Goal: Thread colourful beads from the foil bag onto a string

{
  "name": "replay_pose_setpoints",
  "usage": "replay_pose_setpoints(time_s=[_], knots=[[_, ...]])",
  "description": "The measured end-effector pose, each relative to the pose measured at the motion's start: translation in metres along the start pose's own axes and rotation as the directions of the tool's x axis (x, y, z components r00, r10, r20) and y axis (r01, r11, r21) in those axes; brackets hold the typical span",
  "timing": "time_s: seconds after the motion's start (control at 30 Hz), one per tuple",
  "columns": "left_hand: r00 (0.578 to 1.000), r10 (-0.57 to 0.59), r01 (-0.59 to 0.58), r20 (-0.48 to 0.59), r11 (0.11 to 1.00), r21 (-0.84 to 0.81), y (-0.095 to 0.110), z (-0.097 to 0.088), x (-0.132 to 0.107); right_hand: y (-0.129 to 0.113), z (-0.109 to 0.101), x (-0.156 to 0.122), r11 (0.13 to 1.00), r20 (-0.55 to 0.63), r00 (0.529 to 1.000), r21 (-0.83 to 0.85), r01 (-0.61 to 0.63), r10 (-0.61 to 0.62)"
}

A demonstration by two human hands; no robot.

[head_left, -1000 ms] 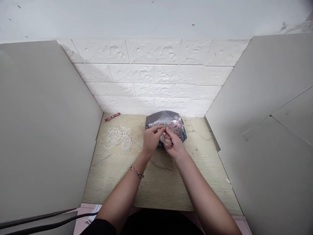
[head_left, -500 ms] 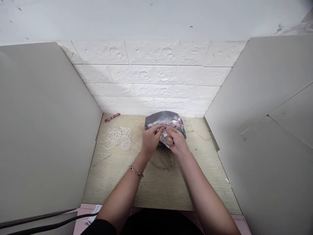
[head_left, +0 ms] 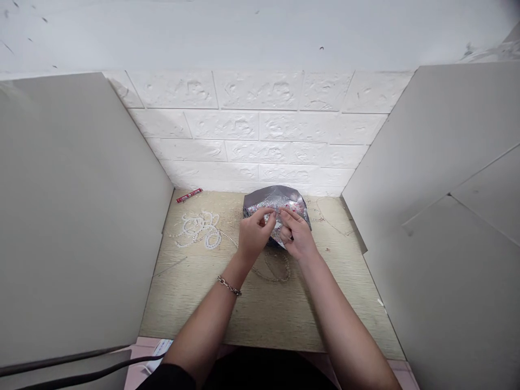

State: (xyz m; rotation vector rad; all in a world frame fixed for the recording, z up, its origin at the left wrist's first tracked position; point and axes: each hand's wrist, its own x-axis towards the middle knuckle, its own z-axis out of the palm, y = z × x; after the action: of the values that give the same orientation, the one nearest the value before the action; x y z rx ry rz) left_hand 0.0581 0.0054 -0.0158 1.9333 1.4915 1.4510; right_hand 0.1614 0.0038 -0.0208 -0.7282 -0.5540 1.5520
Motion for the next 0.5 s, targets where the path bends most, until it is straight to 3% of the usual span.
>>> replay_pose_setpoints(time_s=[0.5], knots=[[0.999,0.032,-0.032,-0.035,0.999,0.006,0.0040,-0.0006,-0.0019,0.0004,-0.0005,-0.0007,1.000,0.032,0.999,0.018,-0.024,0.023]])
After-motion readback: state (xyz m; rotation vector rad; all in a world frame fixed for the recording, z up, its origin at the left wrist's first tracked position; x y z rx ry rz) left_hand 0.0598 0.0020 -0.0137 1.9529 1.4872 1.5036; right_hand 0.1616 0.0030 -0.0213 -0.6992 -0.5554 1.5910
